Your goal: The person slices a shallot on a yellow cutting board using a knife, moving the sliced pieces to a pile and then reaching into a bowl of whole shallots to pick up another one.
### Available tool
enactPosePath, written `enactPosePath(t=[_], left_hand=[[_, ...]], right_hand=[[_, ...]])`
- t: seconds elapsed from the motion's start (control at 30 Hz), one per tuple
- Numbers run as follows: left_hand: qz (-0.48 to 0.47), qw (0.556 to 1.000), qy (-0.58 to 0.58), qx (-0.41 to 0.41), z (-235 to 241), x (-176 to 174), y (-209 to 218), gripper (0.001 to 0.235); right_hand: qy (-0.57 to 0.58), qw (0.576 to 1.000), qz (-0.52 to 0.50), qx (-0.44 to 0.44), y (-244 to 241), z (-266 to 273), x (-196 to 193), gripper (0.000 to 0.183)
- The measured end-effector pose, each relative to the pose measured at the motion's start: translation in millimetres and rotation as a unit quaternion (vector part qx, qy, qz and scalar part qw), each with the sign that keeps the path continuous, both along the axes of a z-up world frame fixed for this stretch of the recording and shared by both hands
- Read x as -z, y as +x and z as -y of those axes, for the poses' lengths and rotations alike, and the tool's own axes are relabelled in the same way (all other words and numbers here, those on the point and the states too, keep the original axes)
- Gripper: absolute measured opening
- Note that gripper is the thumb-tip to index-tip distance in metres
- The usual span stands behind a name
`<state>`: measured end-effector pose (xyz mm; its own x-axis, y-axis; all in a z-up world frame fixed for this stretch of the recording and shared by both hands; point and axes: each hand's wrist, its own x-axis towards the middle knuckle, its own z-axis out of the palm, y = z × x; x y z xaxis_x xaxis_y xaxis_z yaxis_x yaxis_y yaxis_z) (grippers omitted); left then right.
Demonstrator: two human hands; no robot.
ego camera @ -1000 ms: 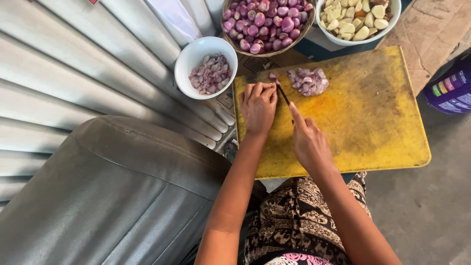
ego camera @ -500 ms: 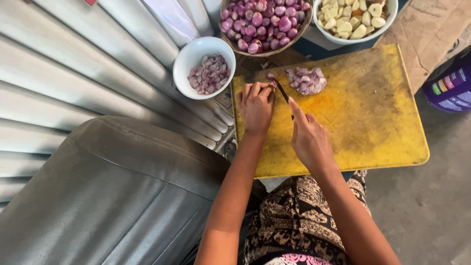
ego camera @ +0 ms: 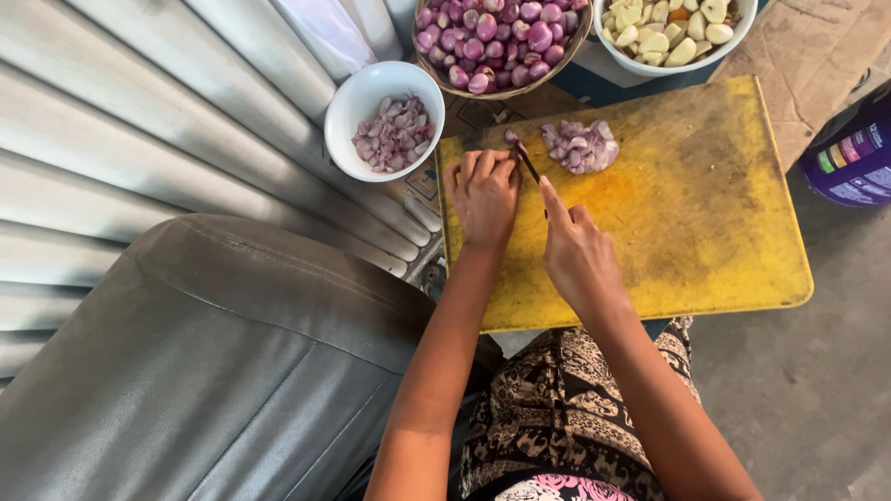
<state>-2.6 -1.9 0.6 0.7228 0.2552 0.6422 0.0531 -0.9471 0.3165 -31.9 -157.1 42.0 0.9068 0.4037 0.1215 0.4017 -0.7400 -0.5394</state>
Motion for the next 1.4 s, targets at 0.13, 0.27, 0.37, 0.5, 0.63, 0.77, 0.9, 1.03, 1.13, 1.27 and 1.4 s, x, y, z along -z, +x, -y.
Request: enactPosePath(t=[0.13, 0.27, 0.37, 0.5, 0.63, 0.77, 0.9, 1.03, 1.13, 1.27, 1.4], left_hand=[[-0.009, 1.000, 0.009, -0.001, 0.6, 0.7, -0.9, 0.013], [-0.013, 1.000, 0.013, -0.014, 0.6, 3.3, -0.9, 0.012], [-0.006, 1.000, 0.018, -0.024, 1.2, 2.2, 2.3, 0.008], [-0.014, 0.999, 0.024, -0.030, 2.4, 3.2, 1.7, 0.007], [0.002, 1.000, 0.003, -0.013, 2.5, 3.0, -0.5, 0.006], [-0.013, 1.000, 0.014, -0.017, 1.9, 1.9, -2.2, 0.007], [-0.035, 0.999, 0.026, -0.031, 1.5, 2.8, 1.6, 0.012], [-0.034, 0.999, 0.029, -0.029, 0.8, 6.3, 1.9, 0.012], [-0.037, 0.998, 0.031, -0.036, 0.9, 8.4, 3.7, 0.011], [-0.044, 0.998, 0.033, -0.037, 0.5, 12.2, 4.2, 0.009], [-0.045, 0.998, 0.021, -0.027, 0.7, 10.4, 3.5, 0.009]], right_hand=[[-0.017, 0.999, -0.028, -0.001, 1.4, -7.6, 1.1, 0.064], [-0.036, 0.998, -0.042, -0.003, 2.7, -2.3, 8.3, 0.066], [0.005, 0.999, -0.028, -0.016, -2.0, 10.1, 9.3, 0.058], [0.021, 0.999, -0.037, -0.013, -8.5, 24.7, 3.2, 0.049], [0.056, 0.998, 0.026, 0.001, -11.8, 23.4, -3.3, 0.048], [0.021, 0.998, 0.066, 0.001, -6.0, 14.9, -0.9, 0.048], [0.000, 0.999, 0.040, 0.005, -0.3, 13.0, 2.8, 0.049], [-0.006, 0.999, 0.038, 0.003, -0.1, 11.7, 7.4, 0.050], [-0.038, 0.998, 0.057, -0.001, -0.7, 9.4, 11.6, 0.057], [-0.062, 0.998, 0.027, -0.010, -2.8, 2.4, 19.9, 0.071], [-0.063, 0.998, 0.021, -0.015, -7.0, 0.7, 20.9, 0.076]])
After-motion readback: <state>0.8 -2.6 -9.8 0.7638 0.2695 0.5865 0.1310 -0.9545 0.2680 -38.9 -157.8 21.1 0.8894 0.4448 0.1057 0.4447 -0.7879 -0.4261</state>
